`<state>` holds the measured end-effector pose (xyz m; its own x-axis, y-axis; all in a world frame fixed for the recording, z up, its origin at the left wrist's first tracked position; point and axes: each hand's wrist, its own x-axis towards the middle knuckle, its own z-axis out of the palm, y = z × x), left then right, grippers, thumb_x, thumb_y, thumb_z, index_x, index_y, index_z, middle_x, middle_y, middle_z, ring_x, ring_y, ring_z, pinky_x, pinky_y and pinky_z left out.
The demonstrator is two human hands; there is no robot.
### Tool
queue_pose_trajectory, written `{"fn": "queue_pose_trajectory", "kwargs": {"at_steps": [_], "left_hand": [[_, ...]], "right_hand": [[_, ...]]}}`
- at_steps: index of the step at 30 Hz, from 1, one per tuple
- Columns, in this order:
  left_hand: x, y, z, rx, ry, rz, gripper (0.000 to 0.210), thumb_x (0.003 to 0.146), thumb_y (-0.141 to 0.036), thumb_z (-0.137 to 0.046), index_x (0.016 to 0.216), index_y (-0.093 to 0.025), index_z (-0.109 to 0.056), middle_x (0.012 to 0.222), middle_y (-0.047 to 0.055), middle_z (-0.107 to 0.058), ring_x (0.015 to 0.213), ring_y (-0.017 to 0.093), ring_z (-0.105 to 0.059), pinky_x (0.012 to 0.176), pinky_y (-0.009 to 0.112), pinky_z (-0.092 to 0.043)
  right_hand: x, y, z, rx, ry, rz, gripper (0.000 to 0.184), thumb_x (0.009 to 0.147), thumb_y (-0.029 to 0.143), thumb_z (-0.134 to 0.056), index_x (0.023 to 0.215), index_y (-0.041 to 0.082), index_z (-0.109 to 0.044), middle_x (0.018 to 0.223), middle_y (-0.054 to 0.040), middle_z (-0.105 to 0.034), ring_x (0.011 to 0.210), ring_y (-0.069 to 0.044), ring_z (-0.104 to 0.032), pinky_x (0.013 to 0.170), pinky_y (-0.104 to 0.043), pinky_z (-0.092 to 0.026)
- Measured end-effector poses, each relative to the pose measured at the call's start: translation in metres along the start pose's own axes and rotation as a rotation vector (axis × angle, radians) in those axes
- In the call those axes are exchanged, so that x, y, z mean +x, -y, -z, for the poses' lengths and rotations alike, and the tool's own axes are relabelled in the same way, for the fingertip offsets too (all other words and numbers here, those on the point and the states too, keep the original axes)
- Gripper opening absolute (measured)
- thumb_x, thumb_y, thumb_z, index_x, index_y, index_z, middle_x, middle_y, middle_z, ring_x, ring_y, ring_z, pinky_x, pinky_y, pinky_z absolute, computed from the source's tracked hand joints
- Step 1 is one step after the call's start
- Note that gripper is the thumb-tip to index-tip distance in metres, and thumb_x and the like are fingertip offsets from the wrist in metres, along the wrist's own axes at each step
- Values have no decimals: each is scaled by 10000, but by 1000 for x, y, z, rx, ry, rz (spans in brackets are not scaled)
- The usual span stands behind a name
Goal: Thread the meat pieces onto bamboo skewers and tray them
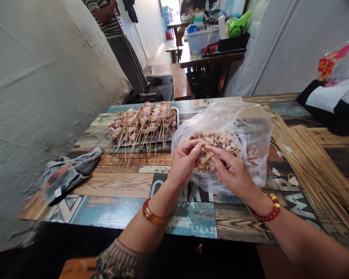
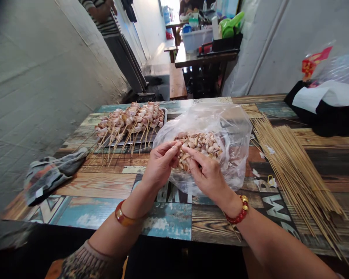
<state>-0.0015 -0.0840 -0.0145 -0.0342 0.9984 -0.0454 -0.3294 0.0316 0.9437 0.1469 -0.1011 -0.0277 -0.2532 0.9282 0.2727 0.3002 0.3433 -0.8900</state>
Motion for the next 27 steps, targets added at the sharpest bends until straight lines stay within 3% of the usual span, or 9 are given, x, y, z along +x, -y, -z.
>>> {"fn": "queue_pose_trajectory", "kwargs": {"at_steps": [5, 9, 15, 27], "left_hand": [[-2, -1, 2, 18, 13, 9, 299, 695, -390, -763, 821, -122, -717, 577, -34, -537, 419, 26, -400, 388, 169, -274], [-3, -3, 4, 65, 37, -2, 309, 713, -412, -747, 813, -121, -722, 581, -23, -559, 415, 34, -399, 379, 178, -294], [-3, -4, 6, 106, 53, -19, 341, 717, -443, -737, 840, -125, -738, 564, -23, -560, 406, 41, -395, 379, 186, -307], [-4, -4, 7, 177, 46, -42, 342, 726, -430, -721, 856, -115, -752, 498, -26, -518, 416, 56, -398, 405, 189, -289]], "right_hand": [[0, -5, 1, -26, 9, 43, 343, 942, 302, -462, 1236, 213, -615, 806, -58, -696, 739, -194, -677, 547, -288, -534], [1, -4, 2, -52, 26, 57, 311, 944, 306, -461, 1199, 220, -617, 735, -42, -665, 638, -180, -645, 493, -276, -498], [0, -3, 1, -43, 73, 49, 465, 970, 311, -424, 1430, 241, -413, 665, 2, -604, 457, -136, -519, 425, -260, -437], [-2, -5, -6, -18, 64, 73, 435, 986, 312, -391, 1415, 244, -397, 684, 4, -570, 468, -134, -515, 438, -263, -440]]}}
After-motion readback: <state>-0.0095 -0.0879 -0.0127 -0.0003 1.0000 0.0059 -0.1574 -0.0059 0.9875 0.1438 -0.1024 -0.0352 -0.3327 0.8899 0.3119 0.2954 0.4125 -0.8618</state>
